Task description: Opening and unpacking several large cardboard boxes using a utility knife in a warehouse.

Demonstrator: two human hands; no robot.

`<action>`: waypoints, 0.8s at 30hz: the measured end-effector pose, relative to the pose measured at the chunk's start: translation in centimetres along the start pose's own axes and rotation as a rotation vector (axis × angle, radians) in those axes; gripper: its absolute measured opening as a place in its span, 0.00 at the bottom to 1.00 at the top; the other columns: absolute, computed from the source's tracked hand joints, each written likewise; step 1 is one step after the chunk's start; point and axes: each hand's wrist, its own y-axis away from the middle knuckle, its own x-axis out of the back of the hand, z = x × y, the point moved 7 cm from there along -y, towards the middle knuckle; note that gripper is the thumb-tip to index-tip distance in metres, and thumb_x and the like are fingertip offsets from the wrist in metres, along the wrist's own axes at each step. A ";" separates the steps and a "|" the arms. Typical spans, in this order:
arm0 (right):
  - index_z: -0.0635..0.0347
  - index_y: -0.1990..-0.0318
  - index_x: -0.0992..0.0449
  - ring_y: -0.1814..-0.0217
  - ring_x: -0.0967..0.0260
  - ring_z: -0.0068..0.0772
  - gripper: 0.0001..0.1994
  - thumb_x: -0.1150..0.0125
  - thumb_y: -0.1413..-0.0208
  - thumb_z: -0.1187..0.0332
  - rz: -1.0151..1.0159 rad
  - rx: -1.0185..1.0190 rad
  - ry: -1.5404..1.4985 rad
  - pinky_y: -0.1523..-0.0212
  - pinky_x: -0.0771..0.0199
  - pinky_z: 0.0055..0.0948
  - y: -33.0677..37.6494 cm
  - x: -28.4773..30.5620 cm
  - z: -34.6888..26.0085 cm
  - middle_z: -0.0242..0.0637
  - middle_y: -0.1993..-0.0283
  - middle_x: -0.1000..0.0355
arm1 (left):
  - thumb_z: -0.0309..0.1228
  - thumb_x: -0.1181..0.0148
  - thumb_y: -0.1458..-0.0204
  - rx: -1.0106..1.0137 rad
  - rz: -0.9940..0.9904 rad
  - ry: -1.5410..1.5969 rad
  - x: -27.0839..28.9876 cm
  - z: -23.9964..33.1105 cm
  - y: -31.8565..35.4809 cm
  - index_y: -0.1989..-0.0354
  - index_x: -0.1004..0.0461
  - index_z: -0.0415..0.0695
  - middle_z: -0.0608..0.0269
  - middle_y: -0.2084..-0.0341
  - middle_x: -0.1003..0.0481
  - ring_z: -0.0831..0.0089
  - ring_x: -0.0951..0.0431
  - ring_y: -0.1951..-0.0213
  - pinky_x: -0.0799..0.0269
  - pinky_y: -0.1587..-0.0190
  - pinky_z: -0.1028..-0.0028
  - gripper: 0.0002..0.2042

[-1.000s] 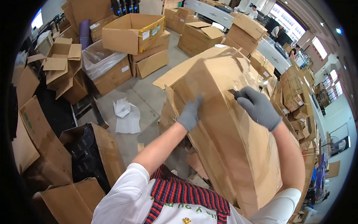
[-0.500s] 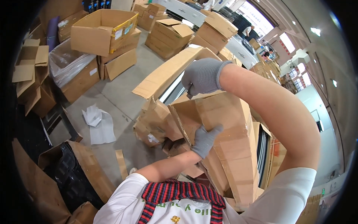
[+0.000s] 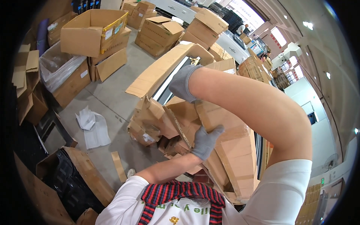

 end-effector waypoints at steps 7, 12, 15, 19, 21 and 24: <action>0.57 0.62 0.24 0.66 0.28 0.34 0.10 0.45 0.51 0.69 0.503 -0.201 -0.586 0.61 0.30 0.32 14.1 0.8 7.0 0.38 0.71 0.25 | 0.30 0.37 0.55 0.056 -0.125 -0.153 3.0 2.5 0.5 0.65 0.25 0.36 0.66 0.71 0.24 0.81 0.27 0.70 0.30 0.66 0.79 0.12; 0.58 0.60 0.25 0.56 0.30 0.39 0.15 0.47 0.55 0.82 1.008 -0.361 -0.697 0.56 0.30 0.30 24.5 -6.3 4.6 0.43 0.57 0.31 | 0.29 0.36 0.56 0.280 -0.131 -0.186 1.1 3.3 -1.7 0.65 0.26 0.34 0.65 0.69 0.25 0.80 0.28 0.69 0.31 0.65 0.79 0.13; 0.61 0.65 0.25 0.54 0.32 0.45 0.15 0.47 0.62 0.86 1.071 -0.780 -0.776 0.53 0.32 0.32 29.6 -16.2 -1.2 0.47 0.57 0.31 | 0.28 0.36 0.57 0.280 -0.193 -0.180 -3.2 4.7 -2.3 0.63 0.26 0.34 0.63 0.66 0.25 0.78 0.28 0.65 0.32 0.61 0.77 0.14; 0.64 0.55 0.32 0.46 0.41 0.49 0.25 0.35 0.67 0.72 0.949 -1.353 -0.643 0.47 0.39 0.38 31.2 -24.7 -9.8 0.50 0.46 0.41 | 0.29 0.37 0.56 0.093 -0.486 -0.242 -11.3 6.1 -0.3 0.61 0.28 0.34 0.59 0.61 0.27 0.75 0.28 0.60 0.32 0.57 0.75 0.15; 0.66 0.51 0.35 0.44 0.44 0.50 0.32 0.33 0.68 0.68 0.849 -1.499 -0.667 0.46 0.40 0.39 30.2 -25.8 -12.0 0.50 0.44 0.45 | 0.29 0.38 0.55 0.028 -0.629 -0.285 -14.2 6.3 -0.2 0.59 0.29 0.34 0.60 0.60 0.28 0.75 0.28 0.59 0.32 0.56 0.75 0.16; 0.65 0.48 0.38 0.42 0.46 0.50 0.35 0.32 0.69 0.67 0.831 -1.620 -0.636 0.46 0.40 0.39 31.5 -26.7 -12.8 0.50 0.42 0.47 | 0.29 0.41 0.53 -0.021 -0.764 -0.233 -18.3 6.3 1.0 0.55 0.32 0.35 0.61 0.61 0.28 0.73 0.28 0.60 0.31 0.57 0.75 0.17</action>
